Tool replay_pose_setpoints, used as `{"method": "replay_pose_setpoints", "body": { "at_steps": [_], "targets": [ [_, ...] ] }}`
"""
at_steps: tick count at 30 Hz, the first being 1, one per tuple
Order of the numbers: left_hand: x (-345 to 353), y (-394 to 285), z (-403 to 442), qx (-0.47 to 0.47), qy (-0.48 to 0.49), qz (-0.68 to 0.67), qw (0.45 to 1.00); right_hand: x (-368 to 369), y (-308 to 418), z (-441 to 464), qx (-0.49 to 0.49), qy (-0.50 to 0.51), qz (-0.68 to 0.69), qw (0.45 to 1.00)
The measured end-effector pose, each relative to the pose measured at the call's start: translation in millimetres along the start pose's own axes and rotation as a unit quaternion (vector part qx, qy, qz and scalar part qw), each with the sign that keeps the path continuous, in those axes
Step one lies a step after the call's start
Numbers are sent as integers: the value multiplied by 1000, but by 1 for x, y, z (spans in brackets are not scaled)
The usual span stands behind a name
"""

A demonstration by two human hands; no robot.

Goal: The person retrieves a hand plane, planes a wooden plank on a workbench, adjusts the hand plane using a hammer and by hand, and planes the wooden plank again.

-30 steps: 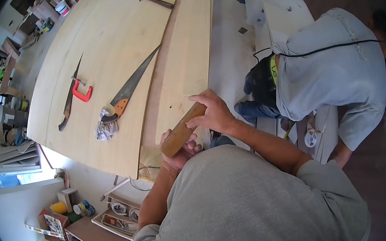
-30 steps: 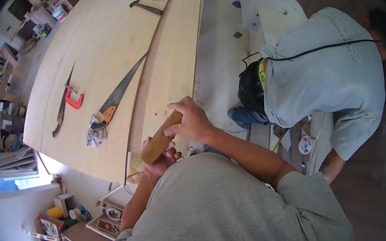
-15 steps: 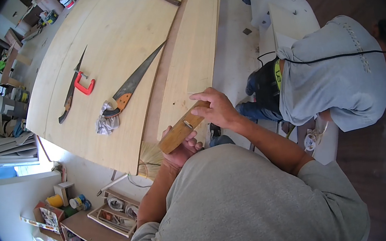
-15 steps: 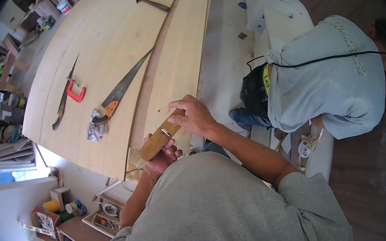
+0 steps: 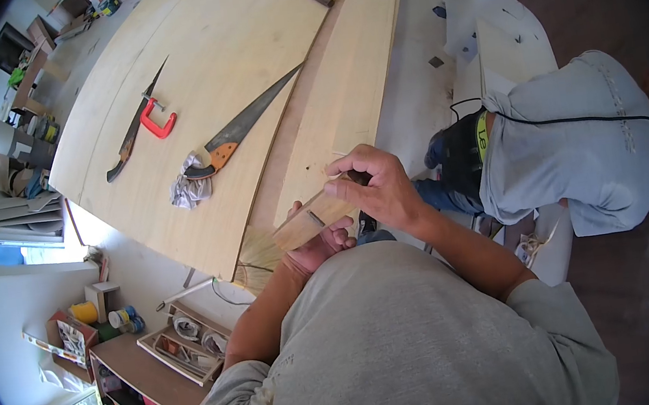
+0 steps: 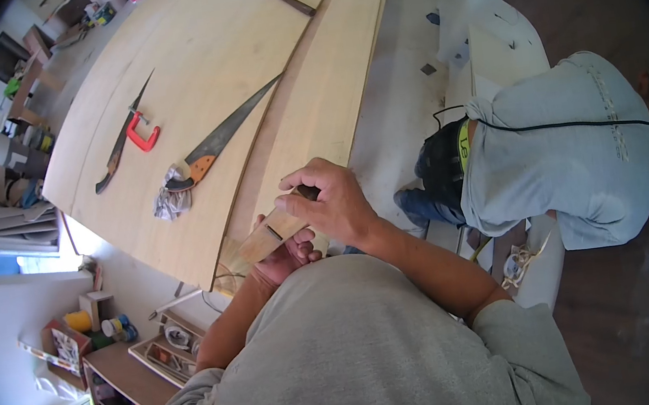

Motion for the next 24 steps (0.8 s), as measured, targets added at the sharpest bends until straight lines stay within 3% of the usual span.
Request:
{"method": "replay_pose_setpoints", "body": {
  "at_steps": [6,9,24],
  "targets": [
    [6,-4,0,13,-19,6,1000,6,7,2,-58,4,-22,998],
    [6,-6,-1,10,-11,15,1000,6,8,3,-10,10,-1,1000],
    [-6,-9,-6,11,5,-4,1000,18,15,9,-56,36,14,998]
  ]
}}
Point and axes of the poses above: each hand's wrist, its own z-axis towards the middle knuckle, its own x-axis out of the palm, y = z × x, the point moved 5 cm from there along z, towards the middle knuckle, and after that the axes turned 12 degrees about y, right-handed, at the moved point
